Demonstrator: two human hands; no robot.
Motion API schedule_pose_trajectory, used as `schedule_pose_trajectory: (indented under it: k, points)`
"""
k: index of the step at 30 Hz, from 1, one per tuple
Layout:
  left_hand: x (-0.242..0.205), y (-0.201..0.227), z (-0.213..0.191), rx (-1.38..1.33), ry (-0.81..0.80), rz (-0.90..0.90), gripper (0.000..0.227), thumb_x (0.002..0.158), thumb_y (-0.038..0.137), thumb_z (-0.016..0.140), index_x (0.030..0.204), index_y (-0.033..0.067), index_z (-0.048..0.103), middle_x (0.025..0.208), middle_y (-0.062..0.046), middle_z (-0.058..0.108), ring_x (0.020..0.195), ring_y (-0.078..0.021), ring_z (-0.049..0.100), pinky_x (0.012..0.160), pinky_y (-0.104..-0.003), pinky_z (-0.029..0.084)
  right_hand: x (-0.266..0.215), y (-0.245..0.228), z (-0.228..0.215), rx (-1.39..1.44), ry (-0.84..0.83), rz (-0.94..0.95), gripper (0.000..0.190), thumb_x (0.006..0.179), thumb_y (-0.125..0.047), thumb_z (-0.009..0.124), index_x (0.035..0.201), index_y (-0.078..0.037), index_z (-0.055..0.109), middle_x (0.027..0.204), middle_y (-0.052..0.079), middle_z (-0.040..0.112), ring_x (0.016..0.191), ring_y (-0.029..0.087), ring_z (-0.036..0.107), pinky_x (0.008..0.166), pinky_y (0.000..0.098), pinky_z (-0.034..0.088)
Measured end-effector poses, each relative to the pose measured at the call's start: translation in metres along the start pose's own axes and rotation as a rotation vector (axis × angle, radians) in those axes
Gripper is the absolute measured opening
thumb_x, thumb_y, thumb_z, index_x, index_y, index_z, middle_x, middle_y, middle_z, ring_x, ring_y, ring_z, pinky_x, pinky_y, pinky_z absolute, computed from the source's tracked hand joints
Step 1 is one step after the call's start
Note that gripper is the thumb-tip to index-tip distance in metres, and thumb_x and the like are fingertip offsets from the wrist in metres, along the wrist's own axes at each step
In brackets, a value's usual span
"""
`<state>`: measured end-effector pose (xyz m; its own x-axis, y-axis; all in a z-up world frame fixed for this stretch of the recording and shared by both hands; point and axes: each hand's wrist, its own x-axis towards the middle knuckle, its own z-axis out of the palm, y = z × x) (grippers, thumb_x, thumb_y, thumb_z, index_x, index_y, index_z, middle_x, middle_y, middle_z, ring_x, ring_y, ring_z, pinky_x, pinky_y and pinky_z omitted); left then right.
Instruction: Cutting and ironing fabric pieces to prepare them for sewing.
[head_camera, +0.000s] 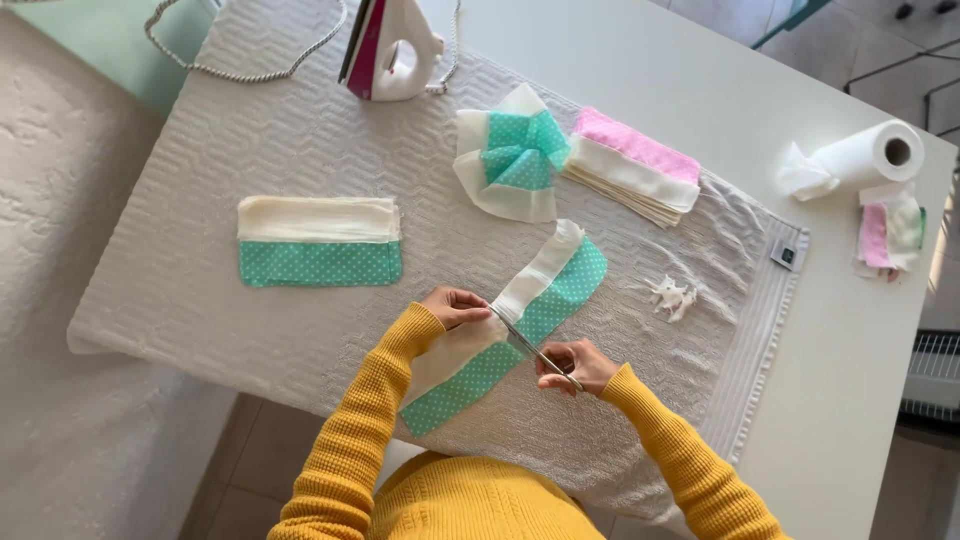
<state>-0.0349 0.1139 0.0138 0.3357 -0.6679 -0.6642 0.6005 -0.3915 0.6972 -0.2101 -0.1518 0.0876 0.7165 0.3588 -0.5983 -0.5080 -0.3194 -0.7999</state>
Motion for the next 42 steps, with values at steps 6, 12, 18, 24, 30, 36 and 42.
schedule_pose_trajectory:
  k: [6,12,18,24,30,36,42]
  points:
    - [-0.006,0.010,0.002,-0.048,-0.041,0.027,0.033,0.084,0.026,0.081,0.111,0.0067,0.079,0.103,-0.007,0.080,0.090,-0.0129,0.072,0.083,-0.028,0.059,0.024,-0.016,-0.003,-0.109,0.037,-0.012,0.050,0.076,-0.055,0.081,0.090,-0.009,0.068,0.061,-0.002,0.064,0.050,0.007,0.059,0.045,0.0245,0.047]
    - [0.008,-0.010,-0.004,-0.050,-0.040,0.050,0.034,0.084,0.026,0.082,0.111,0.0044,0.079,0.102,-0.009,0.080,0.089,-0.0140,0.072,0.082,-0.028,0.058,0.031,-0.014,0.002,-0.138,0.079,-0.099,0.041,0.078,-0.047,0.080,0.089,-0.010,0.066,0.059,-0.004,0.063,0.047,0.005,0.057,0.041,0.0225,0.047]
    - [-0.023,0.018,0.002,-0.003,-0.067,0.094,0.041,0.084,0.032,0.080,0.116,0.0066,0.077,0.106,-0.006,0.080,0.094,-0.0131,0.073,0.086,-0.026,0.058,0.024,-0.013,0.007,-0.167,0.187,-0.112,0.034,0.080,-0.039,0.080,0.081,-0.008,0.066,0.054,-0.002,0.062,0.043,0.004,0.056,0.038,0.0229,0.043]
    - [0.003,-0.009,-0.005,0.411,-0.199,0.080,0.047,0.083,0.034,0.081,0.124,0.0102,0.073,0.106,-0.001,0.078,0.093,-0.0123,0.070,0.085,-0.026,0.055,-0.008,0.008,-0.010,-0.164,0.258,-0.116,0.040,0.079,-0.048,0.077,0.085,-0.010,0.066,0.060,-0.004,0.062,0.046,0.007,0.051,0.041,0.0254,0.043]
    - [-0.005,0.006,0.014,0.236,-0.299,0.084,0.045,0.088,0.037,0.077,0.120,0.0067,0.077,0.101,-0.004,0.078,0.088,-0.0131,0.068,0.079,-0.030,0.056,-0.059,0.026,0.020,-0.403,0.323,-0.119,0.051,0.074,-0.055,0.077,0.094,-0.010,0.067,0.072,-0.001,0.064,0.057,0.009,0.055,0.051,0.0276,0.052]
    - [0.001,0.029,0.081,0.319,-0.278,-0.016,0.049,0.086,0.042,0.077,0.117,0.0043,0.076,0.102,-0.008,0.078,0.088,-0.0155,0.071,0.080,-0.031,0.057,-0.097,0.022,0.058,-0.308,0.469,-0.200,0.057,0.071,-0.051,0.087,0.096,-0.003,0.069,0.080,0.003,0.062,0.065,0.012,0.061,0.061,0.0308,0.053]
    - [0.012,0.043,0.116,0.448,-0.336,-0.081,0.053,0.083,0.046,0.077,0.118,0.0060,0.076,0.104,-0.007,0.078,0.092,-0.0152,0.070,0.082,-0.031,0.055,-0.115,0.048,0.074,-0.126,0.539,-0.046,0.050,0.072,-0.046,0.087,0.095,-0.005,0.071,0.071,-0.001,0.061,0.061,0.007,0.055,0.056,0.0261,0.051]
